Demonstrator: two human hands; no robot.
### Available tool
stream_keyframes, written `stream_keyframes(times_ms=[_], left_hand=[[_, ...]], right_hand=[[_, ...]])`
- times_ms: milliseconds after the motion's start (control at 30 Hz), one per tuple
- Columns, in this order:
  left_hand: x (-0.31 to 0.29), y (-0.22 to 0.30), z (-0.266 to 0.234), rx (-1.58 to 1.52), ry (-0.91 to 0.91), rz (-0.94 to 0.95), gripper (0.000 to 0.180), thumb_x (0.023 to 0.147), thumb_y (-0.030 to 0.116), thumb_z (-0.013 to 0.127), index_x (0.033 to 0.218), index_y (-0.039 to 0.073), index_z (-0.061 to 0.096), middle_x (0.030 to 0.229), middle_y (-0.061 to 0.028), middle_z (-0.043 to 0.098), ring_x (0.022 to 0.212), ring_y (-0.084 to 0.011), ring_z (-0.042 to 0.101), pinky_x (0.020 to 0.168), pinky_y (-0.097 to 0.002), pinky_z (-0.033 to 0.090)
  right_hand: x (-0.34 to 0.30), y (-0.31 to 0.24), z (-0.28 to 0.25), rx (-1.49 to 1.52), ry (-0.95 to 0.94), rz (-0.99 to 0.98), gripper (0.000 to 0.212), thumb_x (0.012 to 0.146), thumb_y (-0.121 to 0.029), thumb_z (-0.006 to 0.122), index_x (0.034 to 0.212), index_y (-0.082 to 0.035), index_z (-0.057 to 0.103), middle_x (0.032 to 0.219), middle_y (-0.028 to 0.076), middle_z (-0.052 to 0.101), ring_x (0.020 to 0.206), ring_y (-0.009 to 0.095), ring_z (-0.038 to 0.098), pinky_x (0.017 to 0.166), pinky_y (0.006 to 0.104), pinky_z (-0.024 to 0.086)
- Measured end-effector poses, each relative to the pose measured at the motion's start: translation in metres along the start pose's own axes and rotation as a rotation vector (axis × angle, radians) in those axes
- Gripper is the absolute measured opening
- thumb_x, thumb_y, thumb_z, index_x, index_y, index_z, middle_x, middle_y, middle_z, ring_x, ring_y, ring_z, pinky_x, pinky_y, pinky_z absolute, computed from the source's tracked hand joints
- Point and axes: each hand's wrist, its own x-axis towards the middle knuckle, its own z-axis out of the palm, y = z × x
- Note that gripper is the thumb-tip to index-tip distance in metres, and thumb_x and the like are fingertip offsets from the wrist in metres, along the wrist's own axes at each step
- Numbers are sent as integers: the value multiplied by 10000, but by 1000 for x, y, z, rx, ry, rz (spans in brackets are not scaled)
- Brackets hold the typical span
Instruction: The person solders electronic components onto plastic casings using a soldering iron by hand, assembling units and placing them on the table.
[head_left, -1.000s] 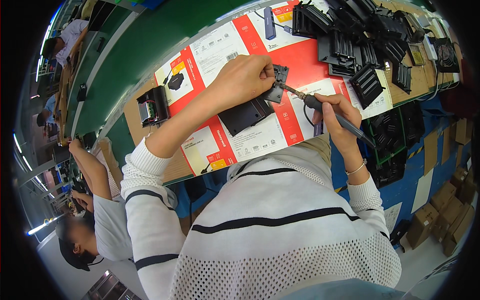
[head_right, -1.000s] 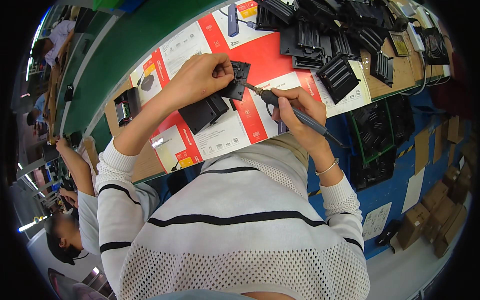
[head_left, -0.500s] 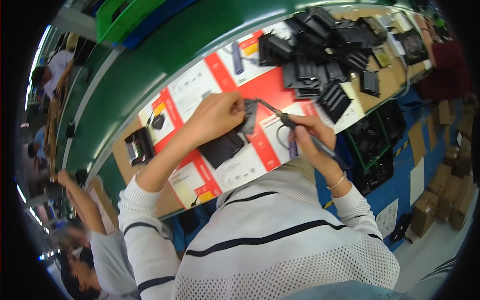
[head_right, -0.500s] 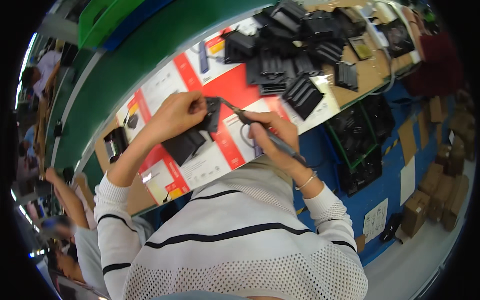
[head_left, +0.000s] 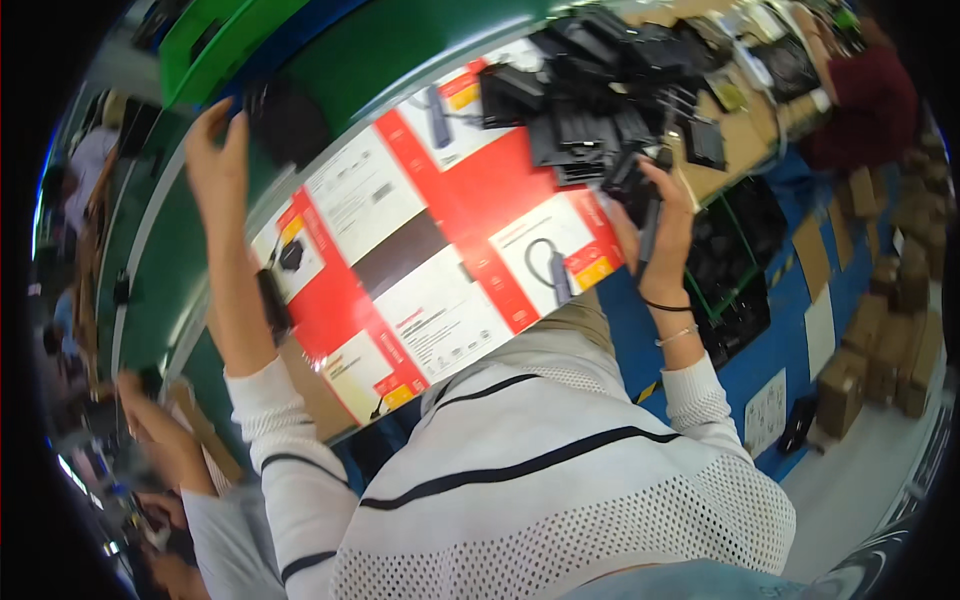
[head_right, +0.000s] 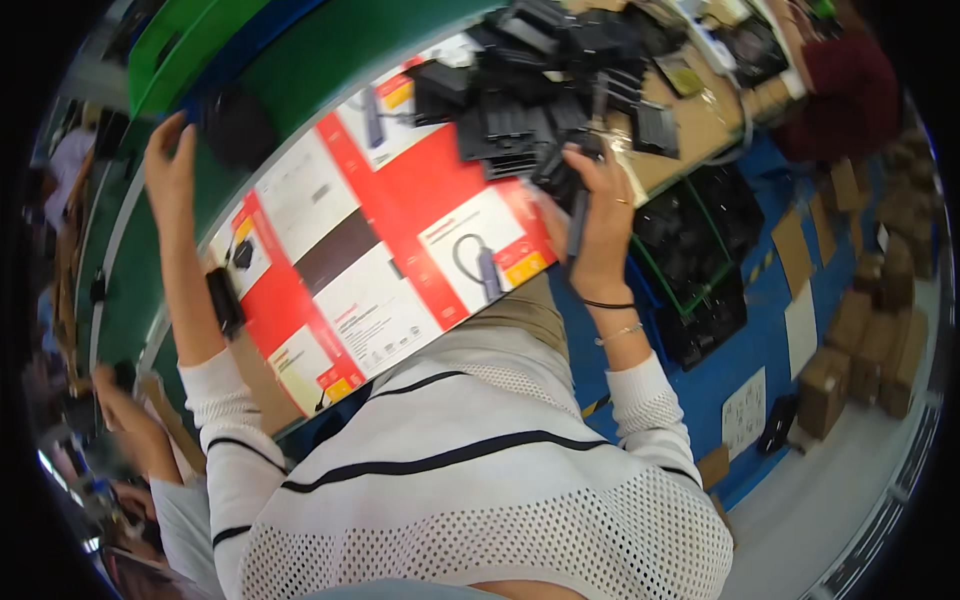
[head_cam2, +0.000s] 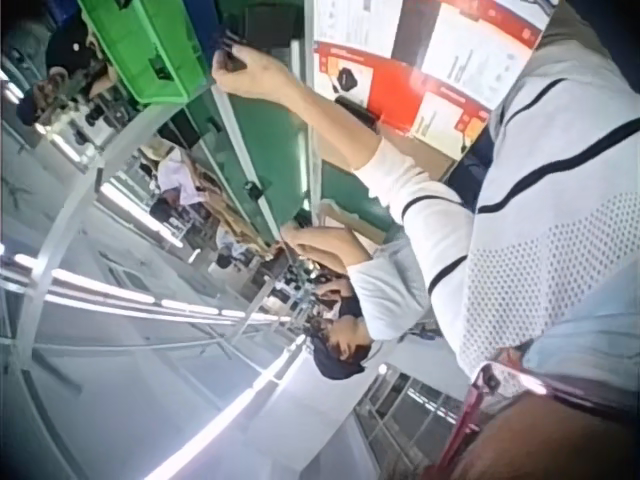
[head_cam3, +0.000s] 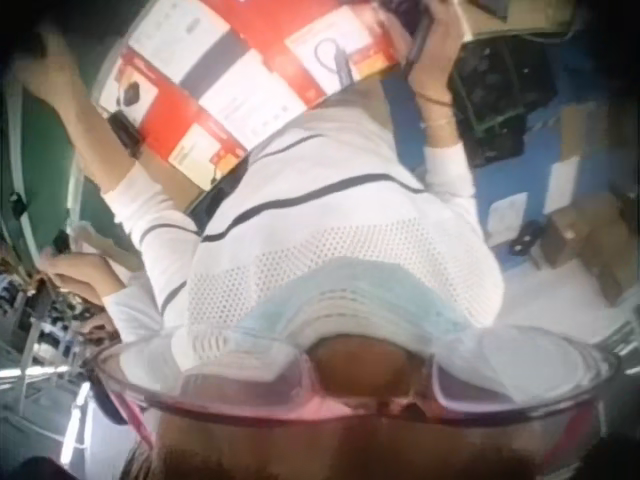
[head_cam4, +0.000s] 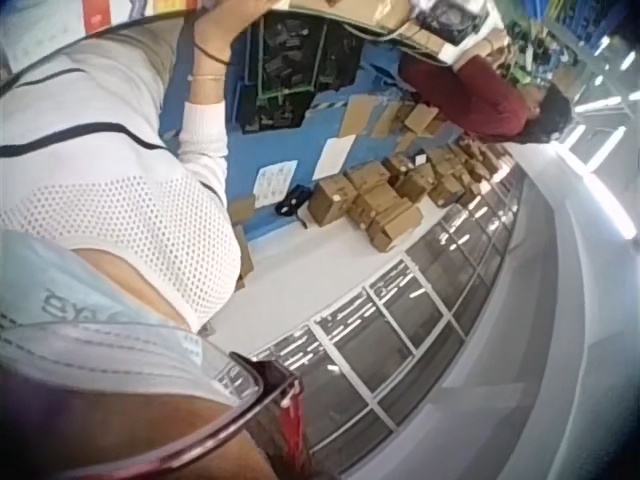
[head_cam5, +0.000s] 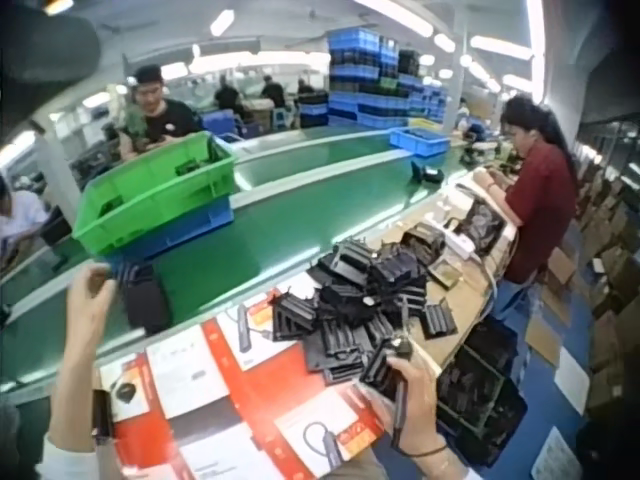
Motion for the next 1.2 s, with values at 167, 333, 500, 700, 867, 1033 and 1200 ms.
stream_keyframes(times_ms=[167, 333, 500, 700, 867, 1033, 1200], left_hand=[[-64, 58, 3, -72, -103, 19, 271, 887, 187, 639, 1137, 107, 709, 1128, -92, 652, 1051, -263, 602, 942, -357, 466], [-154, 74, -30, 230, -231, 4, 268, 902, 121, 643, 1151, 25, 618, 1134, -114, 620, 1021, -285, 583, 924, -376, 461], [-202, 51, -45, 536, 26, -134, 270, 907, 128, 647, 1155, 25, 627, 1210, -116, 591, 1025, -277, 592, 894, -383, 484], [-204, 60, -33, 193, -44, -223, 266, 925, 108, 635, 1181, 34, 640, 1270, -98, 591, 1031, -265, 614, 856, -330, 513], [-172, 74, -48, -228, -91, -284, 243, 925, 60, 615, 1158, 23, 673, 1179, -91, 646, 925, -195, 646, 762, -284, 520], [-158, 44, -41, 126, -232, -138, 161, 906, 91, 661, 1053, 44, 705, 1121, -56, 635, 927, -192, 604, 778, -297, 495], [-153, 35, -33, 364, -221, 113, 130, 887, 115, 691, 997, 46, 704, 1087, -41, 624, 940, -202, 578, 803, -306, 480]], right_hand=[[-18, 10, -14, 78, -44, 201, 482, 809, -24, 741, 1270, -2, 602, 1191, 147, 660, 1049, 280, 641, 979, 353, 488], [-28, -11, -4, 165, -54, 8, 555, 773, -7, 774, 1279, -45, 548, 1274, 147, 623, 1155, 309, 606, 1045, 406, 453], [-35, -50, 30, 371, -275, -118, 551, 766, -14, 791, 1258, -84, 553, 1312, 121, 616, 1231, 333, 559, 1056, 411, 429], [-14, -97, 63, 149, -574, -257, 497, 795, -35, 764, 1254, -105, 585, 1303, 101, 625, 1252, 305, 550, 1053, 409, 392], [-2, -102, 64, 95, -570, -277, 458, 810, -67, 749, 1245, -115, 614, 1284, 77, 632, 1252, 286, 554, 1061, 396, 380], [4, -111, 76, 129, -516, -354, 415, 813, -92, 749, 1214, -130, 645, 1253, 78, 630, 1207, 276, 564, 1043, 389, 387], [1, -130, 95, 213, -476, -418, 352, 822, -119, 746, 1165, -148, 675, 1165, 73, 615, 1088, 251, 572, 1006, 386, 390]])
